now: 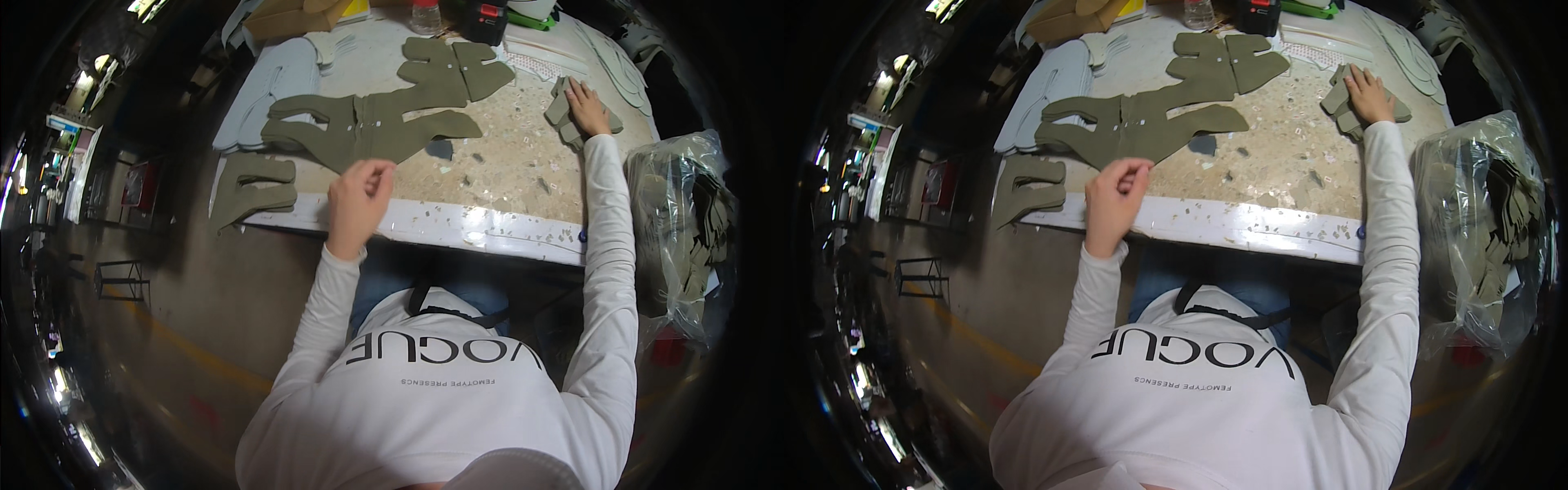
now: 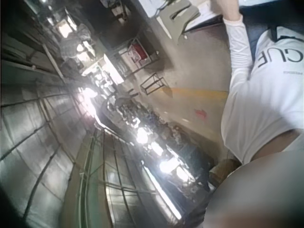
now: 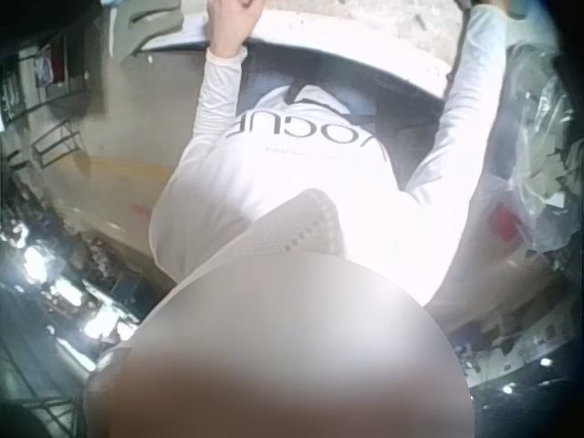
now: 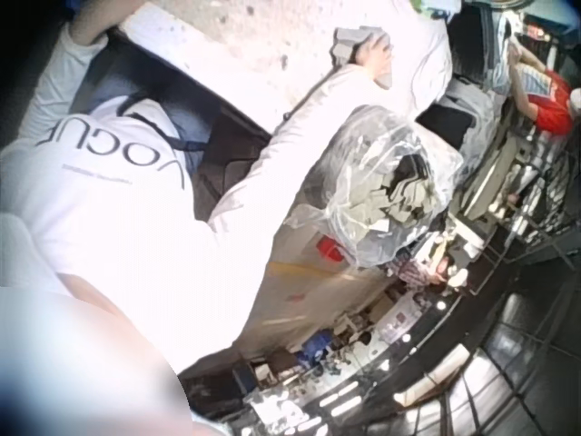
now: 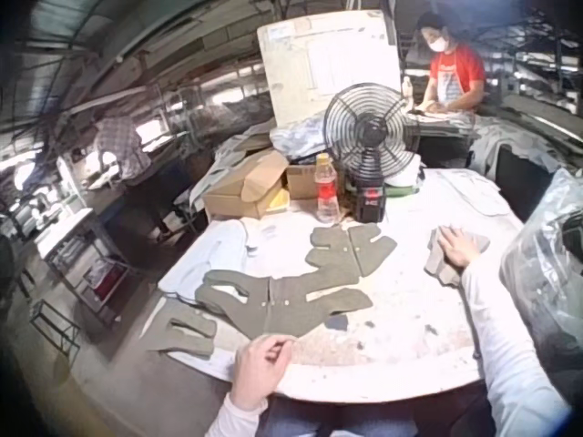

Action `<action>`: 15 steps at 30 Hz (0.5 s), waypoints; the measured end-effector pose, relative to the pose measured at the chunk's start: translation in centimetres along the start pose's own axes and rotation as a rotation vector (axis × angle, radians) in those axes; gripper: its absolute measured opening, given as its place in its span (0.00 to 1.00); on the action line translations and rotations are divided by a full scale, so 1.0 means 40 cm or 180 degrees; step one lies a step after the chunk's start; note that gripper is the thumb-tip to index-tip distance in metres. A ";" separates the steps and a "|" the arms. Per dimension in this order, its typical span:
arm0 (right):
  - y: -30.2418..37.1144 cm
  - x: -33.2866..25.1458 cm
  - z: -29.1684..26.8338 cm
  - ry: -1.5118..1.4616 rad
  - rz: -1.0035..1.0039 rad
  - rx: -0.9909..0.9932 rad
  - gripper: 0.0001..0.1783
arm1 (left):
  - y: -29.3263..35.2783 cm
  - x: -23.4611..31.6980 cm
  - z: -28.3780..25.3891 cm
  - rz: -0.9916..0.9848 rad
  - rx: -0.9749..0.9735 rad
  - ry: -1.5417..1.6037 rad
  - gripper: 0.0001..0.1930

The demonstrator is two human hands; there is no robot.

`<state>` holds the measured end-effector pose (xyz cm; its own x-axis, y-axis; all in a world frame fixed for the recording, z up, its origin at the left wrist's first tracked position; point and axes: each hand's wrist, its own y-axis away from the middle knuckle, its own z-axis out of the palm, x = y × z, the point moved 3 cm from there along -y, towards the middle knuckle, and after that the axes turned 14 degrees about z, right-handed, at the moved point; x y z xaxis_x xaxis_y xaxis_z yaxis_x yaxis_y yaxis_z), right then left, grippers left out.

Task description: The person sorts and stacks olive-green fabric pieces on a worktable, separating them into piles and occasionally using a utility knife to trim edges. The person also aligns and inspects individual pieces before placing them into organized stacks.

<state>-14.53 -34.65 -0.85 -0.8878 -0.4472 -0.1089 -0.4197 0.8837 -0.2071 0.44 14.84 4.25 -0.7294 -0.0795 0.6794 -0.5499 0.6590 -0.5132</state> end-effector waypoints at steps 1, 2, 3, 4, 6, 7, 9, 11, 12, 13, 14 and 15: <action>-0.011 -0.005 -0.026 -0.0065 -0.0199 -0.0125 0.30 | -0.016 -0.010 -0.018 0.0025 0.0001 -0.0229 0.05; -0.014 -0.018 -0.049 0.0068 -0.0210 -0.0297 0.30 | -0.035 -0.025 -0.025 -0.0098 -0.0181 -0.0636 0.06; 0.002 -0.041 -0.085 -0.0467 -0.0565 -0.0243 0.29 | -0.059 -0.039 -0.030 -0.0074 -0.0284 -0.0999 0.08; 0.039 -0.052 -0.128 -0.0798 -0.0733 -0.0254 0.28 | -0.077 -0.051 -0.031 -0.0030 -0.0366 -0.1375 0.11; 0.147 -0.093 -0.220 -0.1517 -0.1001 -0.0312 0.25 | -0.103 -0.073 -0.010 -0.0147 -0.0453 -0.1592 0.14; 0.222 -0.122 -0.261 -0.2022 -0.1341 -0.0298 0.23 | -0.108 -0.082 0.002 -0.0245 -0.0541 -0.1692 0.15; 0.368 -0.178 -0.324 -0.2433 -0.1645 -0.0257 0.20 | -0.109 -0.096 0.012 -0.0374 -0.0603 -0.1729 0.18; 0.495 -0.224 -0.354 -0.2679 -0.1572 -0.0490 0.18 | -0.105 -0.106 0.017 -0.0554 -0.0822 -0.1796 0.18; 0.554 -0.245 -0.358 -0.2830 -0.1567 -0.0717 0.17 | -0.105 -0.105 0.021 -0.0508 -0.0830 -0.1714 0.18; 0.606 -0.268 -0.356 -0.2978 -0.1556 -0.0950 0.17 | -0.107 -0.100 0.025 -0.0423 -0.0810 -0.1658 0.18; 0.650 -0.293 -0.345 -0.3154 -0.1536 -0.1425 0.16 | -0.107 -0.093 0.029 -0.0340 -0.0790 -0.1600 0.18; 0.687 -0.322 -0.329 -0.3307 -0.1497 -0.1893 0.16 | -0.108 -0.083 0.031 -0.0331 -0.0529 -0.1080 0.17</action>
<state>-17.11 -2.80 7.65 -0.1819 -0.3909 -0.9023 -0.9086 0.4178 0.0021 4.74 11.31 3.56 -0.7818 -0.3767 0.4969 -0.5748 0.7444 -0.3399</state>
